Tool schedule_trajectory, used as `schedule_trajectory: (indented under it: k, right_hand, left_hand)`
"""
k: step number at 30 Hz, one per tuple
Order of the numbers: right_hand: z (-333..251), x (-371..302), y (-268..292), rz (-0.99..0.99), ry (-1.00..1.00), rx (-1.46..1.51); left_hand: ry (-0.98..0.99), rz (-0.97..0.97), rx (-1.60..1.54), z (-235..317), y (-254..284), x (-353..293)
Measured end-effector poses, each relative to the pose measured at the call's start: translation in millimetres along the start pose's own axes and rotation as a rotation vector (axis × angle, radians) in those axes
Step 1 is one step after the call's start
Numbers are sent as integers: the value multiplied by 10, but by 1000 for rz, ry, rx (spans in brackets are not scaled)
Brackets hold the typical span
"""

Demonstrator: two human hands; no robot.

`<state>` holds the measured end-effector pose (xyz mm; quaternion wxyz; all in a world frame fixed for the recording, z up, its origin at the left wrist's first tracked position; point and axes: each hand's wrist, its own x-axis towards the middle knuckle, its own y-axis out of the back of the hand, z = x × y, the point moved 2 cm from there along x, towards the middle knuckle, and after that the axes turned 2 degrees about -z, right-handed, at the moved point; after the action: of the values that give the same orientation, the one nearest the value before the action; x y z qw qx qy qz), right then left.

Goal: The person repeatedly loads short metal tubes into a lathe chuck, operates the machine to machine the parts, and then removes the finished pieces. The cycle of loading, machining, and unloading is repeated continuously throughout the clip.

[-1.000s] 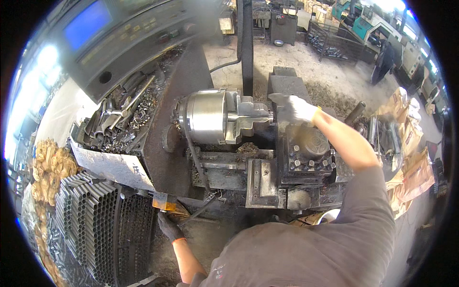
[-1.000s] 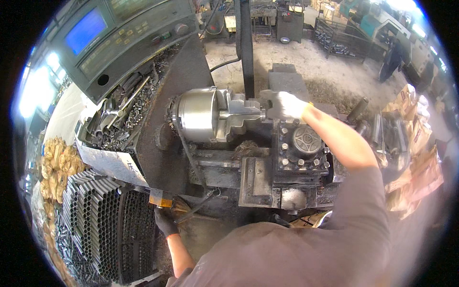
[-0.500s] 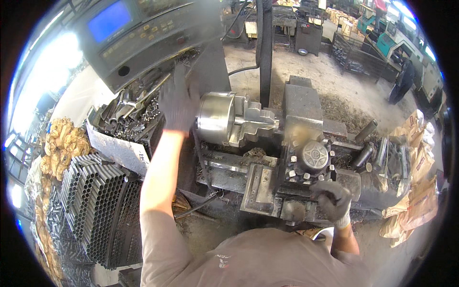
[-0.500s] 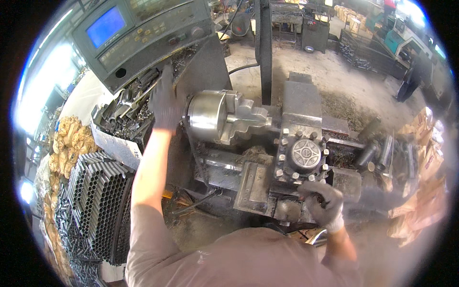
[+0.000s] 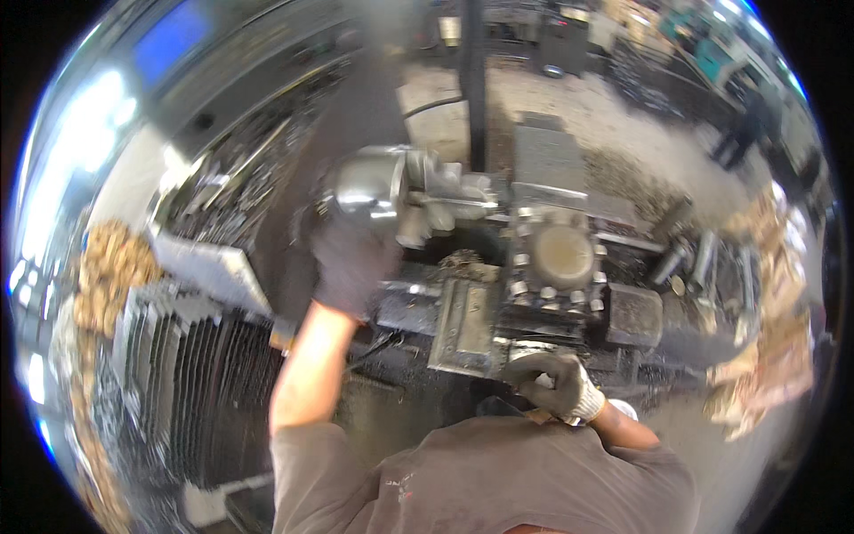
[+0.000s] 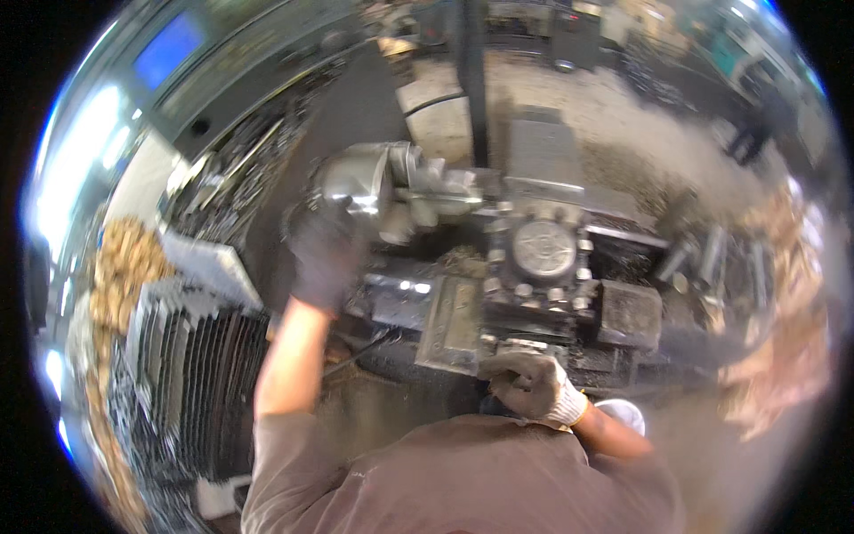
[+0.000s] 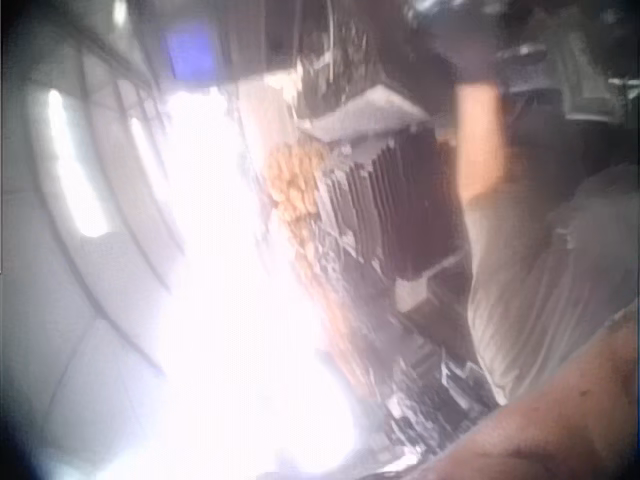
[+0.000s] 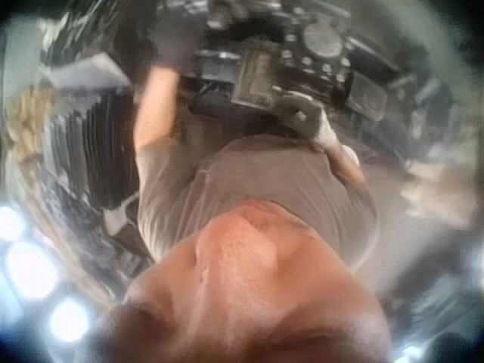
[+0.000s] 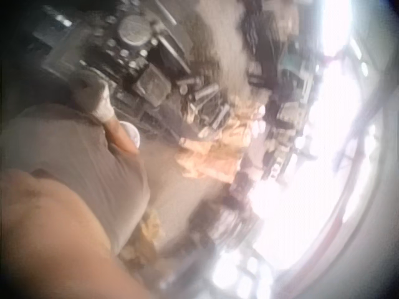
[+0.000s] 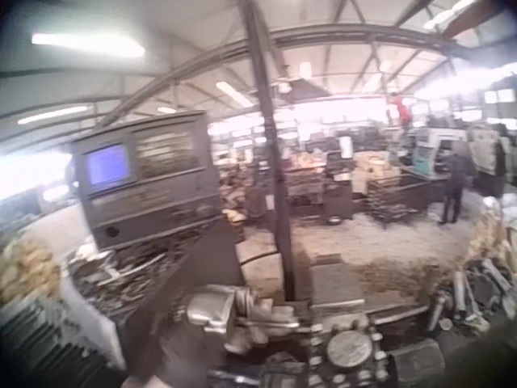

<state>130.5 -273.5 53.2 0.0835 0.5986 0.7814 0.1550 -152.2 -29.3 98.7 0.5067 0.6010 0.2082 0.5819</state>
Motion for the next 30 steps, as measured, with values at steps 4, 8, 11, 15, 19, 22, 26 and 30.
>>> schedule_trajectory:
  k: [4,8,11,15,19,22,26,30]
  right_hand:
    - [43,368,-778,-308,95,41]
    - [267,612,-1945,-604,206,-30]
    - [657,725,-2934,-854,100,-189]
    - [1338,846,-4060,-1071,301,-546]
    - [2103,1059,-4823,-1254,322,-741]
    - [2628,1197,-5267,-1630,1041,-1326]
    - [3051,1465,-5877,-1878,965,-1488]
    - [2838,1660,-6791,-1944,939,-1390]
  left_hand:
    - [282,-474,-345,-406,-518,-2531]
    - [1099,-678,-233,-912,-526,-5704]
    - [1668,-691,-215,-849,-91,-8172]
    - [2679,37,33,206,644,-10484]
    - [2521,8,328,1291,910,-11209]
    - [2689,-168,-108,1610,347,-11035]
    - [2787,24,-519,1832,-433,-10240]
    - [2766,151,-486,1930,-541,-9548]
